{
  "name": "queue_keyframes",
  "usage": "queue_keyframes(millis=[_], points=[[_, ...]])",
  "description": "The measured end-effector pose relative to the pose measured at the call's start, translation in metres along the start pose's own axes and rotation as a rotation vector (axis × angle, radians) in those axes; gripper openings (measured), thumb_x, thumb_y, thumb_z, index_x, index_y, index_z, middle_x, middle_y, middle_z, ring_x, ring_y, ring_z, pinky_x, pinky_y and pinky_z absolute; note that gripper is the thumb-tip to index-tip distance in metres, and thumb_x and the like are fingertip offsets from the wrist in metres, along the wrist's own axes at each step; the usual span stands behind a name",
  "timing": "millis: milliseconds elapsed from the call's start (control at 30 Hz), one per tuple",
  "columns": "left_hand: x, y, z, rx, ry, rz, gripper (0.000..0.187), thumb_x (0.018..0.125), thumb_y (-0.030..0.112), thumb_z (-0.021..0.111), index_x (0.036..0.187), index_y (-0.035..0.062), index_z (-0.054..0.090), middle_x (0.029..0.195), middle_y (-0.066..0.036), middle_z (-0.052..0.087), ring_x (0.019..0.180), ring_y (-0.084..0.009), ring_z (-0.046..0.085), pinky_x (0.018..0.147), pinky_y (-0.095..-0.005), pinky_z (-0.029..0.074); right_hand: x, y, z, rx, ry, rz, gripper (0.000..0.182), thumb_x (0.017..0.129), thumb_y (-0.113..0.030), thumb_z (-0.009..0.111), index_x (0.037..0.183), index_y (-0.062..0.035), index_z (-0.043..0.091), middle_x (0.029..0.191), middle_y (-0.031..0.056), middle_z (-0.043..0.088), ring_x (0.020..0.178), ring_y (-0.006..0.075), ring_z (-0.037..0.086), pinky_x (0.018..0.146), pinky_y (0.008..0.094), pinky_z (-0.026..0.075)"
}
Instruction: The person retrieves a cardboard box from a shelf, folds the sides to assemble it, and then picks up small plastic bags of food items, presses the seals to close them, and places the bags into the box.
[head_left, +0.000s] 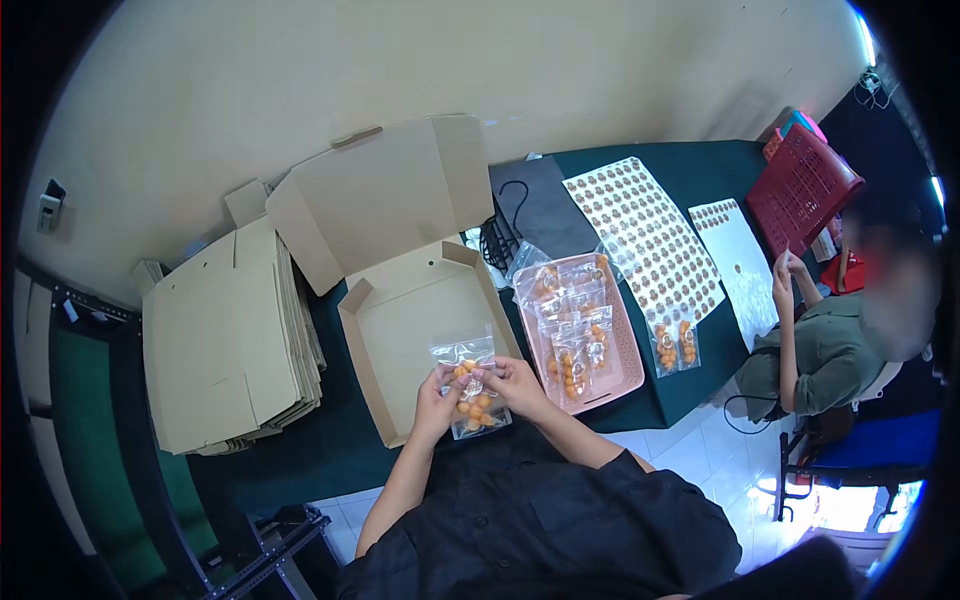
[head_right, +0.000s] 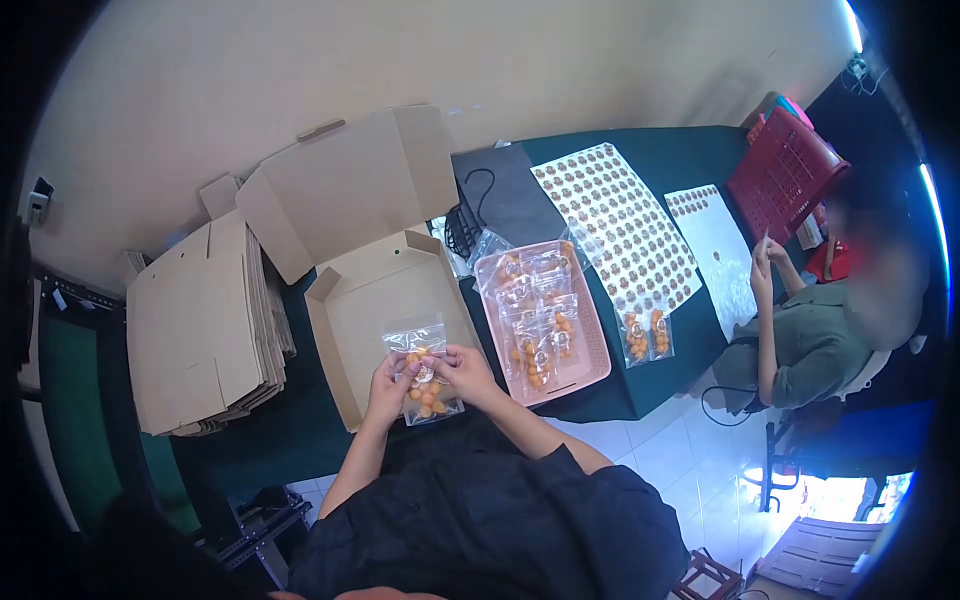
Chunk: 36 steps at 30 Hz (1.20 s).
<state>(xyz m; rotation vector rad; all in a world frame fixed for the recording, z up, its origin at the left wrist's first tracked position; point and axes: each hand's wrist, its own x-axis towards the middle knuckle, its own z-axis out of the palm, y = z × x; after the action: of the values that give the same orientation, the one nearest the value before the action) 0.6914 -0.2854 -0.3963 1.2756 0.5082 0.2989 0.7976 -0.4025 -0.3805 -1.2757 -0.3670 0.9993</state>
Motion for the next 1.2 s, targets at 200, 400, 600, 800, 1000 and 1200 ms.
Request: queue_keyframes(millis=[200, 400, 600, 800, 1000, 1200], points=[[-0.007, -0.004, -0.005, -0.121, -0.029, -0.068, 0.033, 0.088, 0.026, 0.054, 0.110, 0.0011, 0.048, 0.095, -0.005, 0.058, 0.084, -0.0099, 0.055, 0.074, -0.0211, 0.045, -0.002, 0.011, -0.001, -0.168, 0.004, -0.040, 0.026, 0.089, -0.022, 0.054, 0.096, 0.0013, 0.060, 0.075, -0.0010, 0.060, 0.068, 0.0027, 0.052, 0.059, 0.0182, 0.041], [-0.013, 0.006, -0.007, -0.070, -0.028, -0.003, 0.035, 0.090, 0.025, 0.051, 0.115, 0.0010, 0.045, 0.104, -0.007, 0.055, 0.090, -0.0117, 0.056, 0.070, -0.0210, 0.047, -0.009, -0.002, 0.031, -0.013, 0.065, -0.153, 0.029, 0.086, -0.014, 0.057, 0.108, 0.0042, 0.052, 0.097, 0.0083, 0.061, 0.087, 0.0105, 0.058, 0.077, 0.0236, 0.046], [-0.023, 0.013, -0.025, -0.050, -0.038, -0.064, 0.036, 0.090, 0.025, 0.050, 0.116, 0.0009, 0.045, 0.101, -0.006, 0.057, 0.087, -0.0109, 0.056, 0.065, -0.0203, 0.048, -0.005, 0.004, 0.036, -0.044, 0.025, -0.083, 0.028, 0.085, -0.012, 0.058, 0.107, 0.0061, 0.056, 0.094, 0.0095, 0.063, 0.086, 0.0104, 0.058, 0.078, 0.0222, 0.044], [-0.031, 0.014, -0.035, -0.226, -0.004, -0.181, 0.038, 0.091, 0.026, 0.049, 0.119, 0.0018, 0.042, 0.101, -0.006, 0.055, 0.087, -0.0106, 0.055, 0.066, -0.0214, 0.048, -0.002, 0.004, 0.042, -0.061, -0.037, -0.050, 0.032, 0.088, -0.019, 0.053, 0.110, 0.0037, 0.055, 0.099, 0.0079, 0.062, 0.092, 0.0100, 0.055, 0.081, 0.0245, 0.043], [-0.038, 0.009, -0.036, -0.111, -0.032, 0.092, 0.044, 0.086, 0.012, 0.057, 0.122, -0.0008, 0.035, 0.115, -0.014, 0.049, 0.099, -0.0160, 0.053, 0.078, -0.0272, 0.048, -0.005, 0.013, 0.060, -0.057, 0.010, -0.048, 0.028, 0.089, -0.017, 0.052, 0.107, 0.0031, 0.055, 0.093, 0.0061, 0.061, 0.087, 0.0106, 0.056, 0.077, 0.0249, 0.045], [-0.040, 0.016, -0.043, -0.038, -0.152, 0.055, 0.050, 0.082, 0.003, 0.059, 0.124, -0.0019, 0.032, 0.120, -0.016, 0.045, 0.104, -0.0177, 0.051, 0.084, -0.0281, 0.046, -0.008, 0.014, 0.065, 0.197, 0.131, 0.035, 0.022, 0.084, -0.009, 0.059, 0.100, 0.0044, 0.056, 0.093, 0.0078, 0.061, 0.084, 0.0108, 0.058, 0.073, 0.0235, 0.046]])
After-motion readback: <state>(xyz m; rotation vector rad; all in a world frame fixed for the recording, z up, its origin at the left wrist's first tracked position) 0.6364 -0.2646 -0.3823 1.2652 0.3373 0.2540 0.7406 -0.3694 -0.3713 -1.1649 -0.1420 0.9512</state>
